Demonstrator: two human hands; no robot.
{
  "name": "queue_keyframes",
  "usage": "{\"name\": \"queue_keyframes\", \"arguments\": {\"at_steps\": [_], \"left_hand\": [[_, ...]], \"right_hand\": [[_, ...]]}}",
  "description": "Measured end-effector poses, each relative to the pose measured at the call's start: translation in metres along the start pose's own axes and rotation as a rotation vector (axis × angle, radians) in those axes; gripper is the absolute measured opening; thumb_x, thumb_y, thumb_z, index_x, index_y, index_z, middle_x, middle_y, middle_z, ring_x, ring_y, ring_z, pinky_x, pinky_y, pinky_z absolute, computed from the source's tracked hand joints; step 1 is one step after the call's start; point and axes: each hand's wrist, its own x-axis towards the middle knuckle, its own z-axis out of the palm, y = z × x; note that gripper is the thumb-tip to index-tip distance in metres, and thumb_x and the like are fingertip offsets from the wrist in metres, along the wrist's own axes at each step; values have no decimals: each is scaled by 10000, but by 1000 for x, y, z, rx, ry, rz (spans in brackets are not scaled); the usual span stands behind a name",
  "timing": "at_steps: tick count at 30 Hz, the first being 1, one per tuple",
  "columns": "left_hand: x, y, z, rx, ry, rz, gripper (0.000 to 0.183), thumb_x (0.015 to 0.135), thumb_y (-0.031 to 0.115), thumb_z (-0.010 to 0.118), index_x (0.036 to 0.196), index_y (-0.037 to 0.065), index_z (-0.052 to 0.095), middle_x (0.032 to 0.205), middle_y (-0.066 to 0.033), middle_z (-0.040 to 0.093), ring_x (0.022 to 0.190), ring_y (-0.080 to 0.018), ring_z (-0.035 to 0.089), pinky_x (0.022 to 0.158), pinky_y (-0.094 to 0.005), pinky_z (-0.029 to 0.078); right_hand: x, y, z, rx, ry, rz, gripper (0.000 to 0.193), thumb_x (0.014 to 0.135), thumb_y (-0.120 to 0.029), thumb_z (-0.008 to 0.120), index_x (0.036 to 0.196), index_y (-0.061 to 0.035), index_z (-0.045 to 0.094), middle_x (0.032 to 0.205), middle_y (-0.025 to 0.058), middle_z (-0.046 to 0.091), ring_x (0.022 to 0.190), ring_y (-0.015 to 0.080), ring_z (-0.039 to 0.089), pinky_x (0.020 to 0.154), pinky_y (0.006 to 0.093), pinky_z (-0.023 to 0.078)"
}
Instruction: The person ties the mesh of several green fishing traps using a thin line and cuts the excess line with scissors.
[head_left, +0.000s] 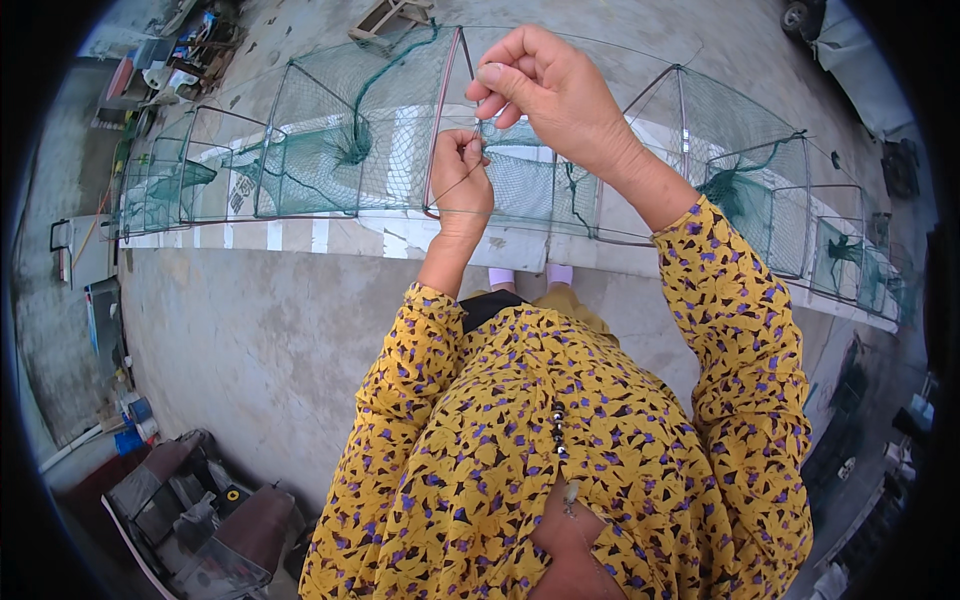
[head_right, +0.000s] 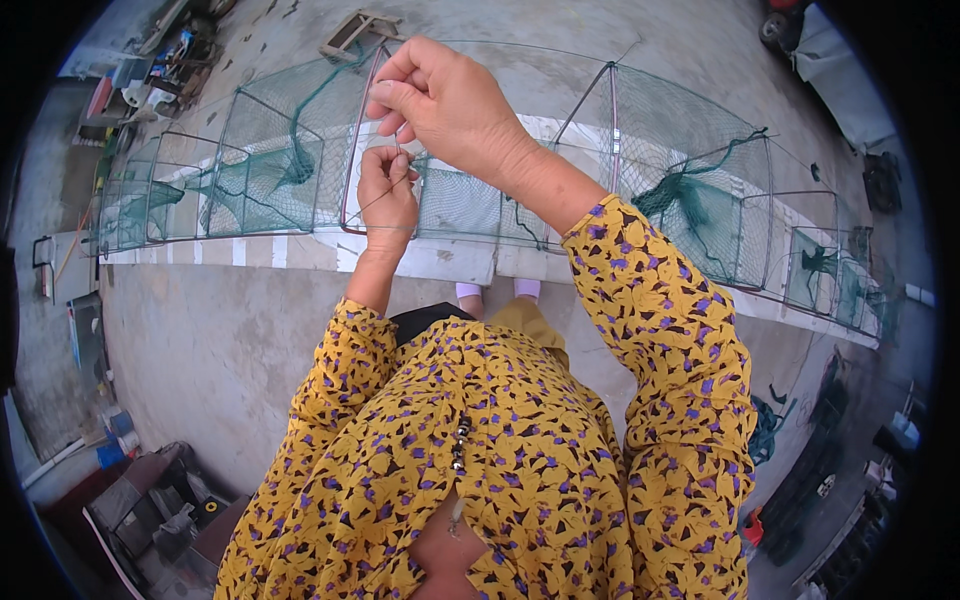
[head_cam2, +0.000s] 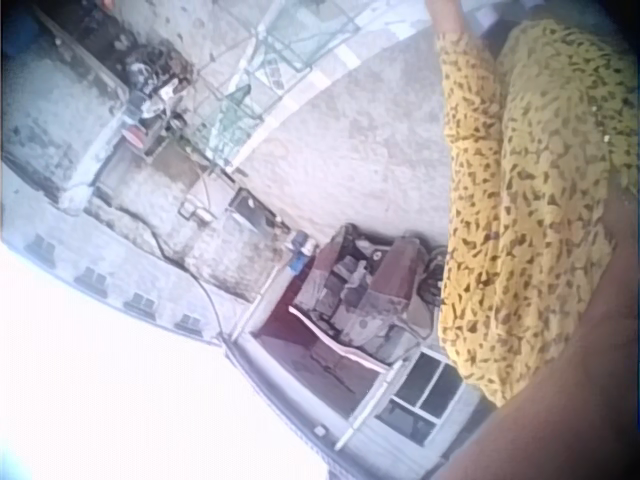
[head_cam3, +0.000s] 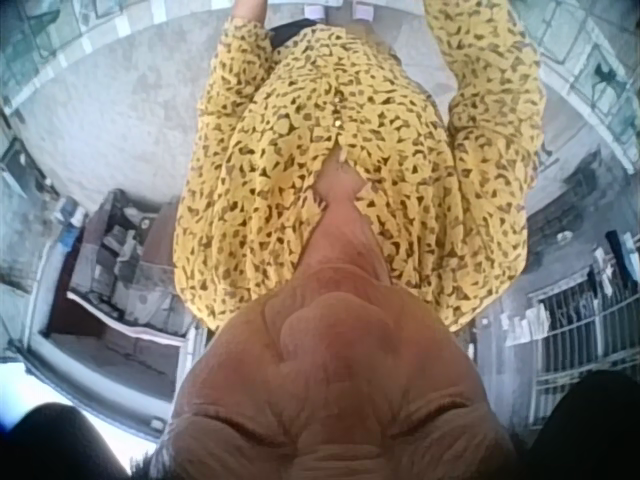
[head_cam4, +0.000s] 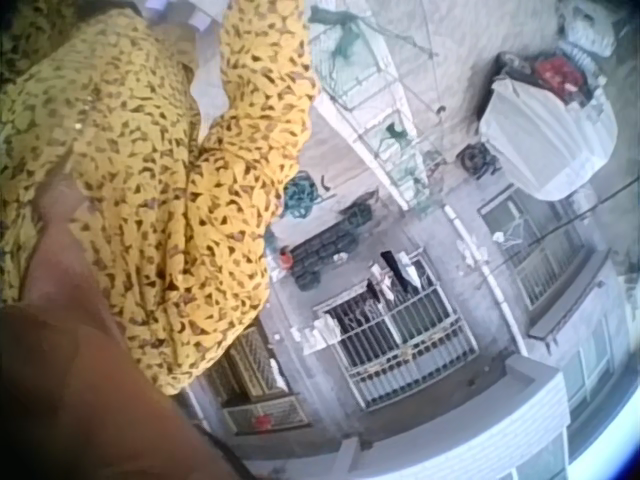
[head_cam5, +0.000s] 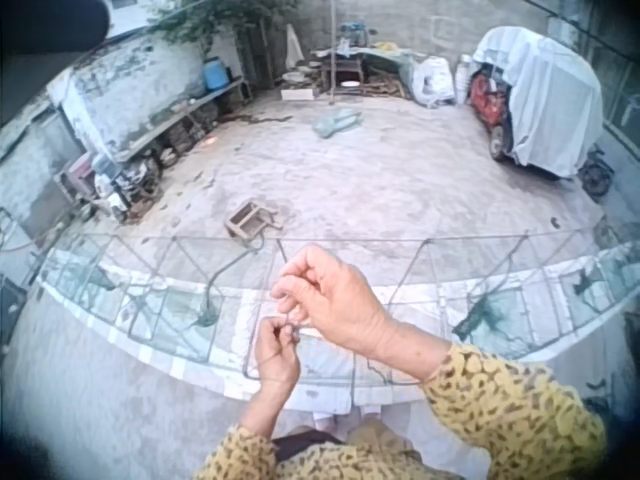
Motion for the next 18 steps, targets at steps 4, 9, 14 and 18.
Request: {"name": "queue_keyframes", "arguments": {"at_steps": [4,9,14,18], "left_hand": [[-2,-9,-2,143,7,31,42,854,39,492,873,9,470,769,-102,536,637,-203,530,590,-298,435],[0,-13,-1,248,-41,107,86,838,51,506,901,9,465,810,-142,543,737,-304,536,652,-362,432],[0,-22,-2,266,-21,153,35,877,35,457,885,3,447,768,-82,521,555,-119,498,530,-240,422],[0,-21,-2,286,-27,190,40,879,37,453,893,2,439,749,-75,521,548,-119,498,526,-241,423]], "right_hand": [[-7,-9,-7,148,-40,157,133,854,-102,529,891,25,511,806,126,625,649,124,607,578,224,516],[-8,-10,-12,46,-16,82,114,855,-113,538,883,-4,523,783,80,626,652,106,601,560,225,495],[-8,-16,-13,-695,46,-388,74,837,-101,570,846,-34,539,734,16,619,634,78,585,527,211,449],[-10,-15,-16,-578,107,-285,79,817,-88,590,868,-37,559,695,-11,595,570,49,519,505,193,416]]}}
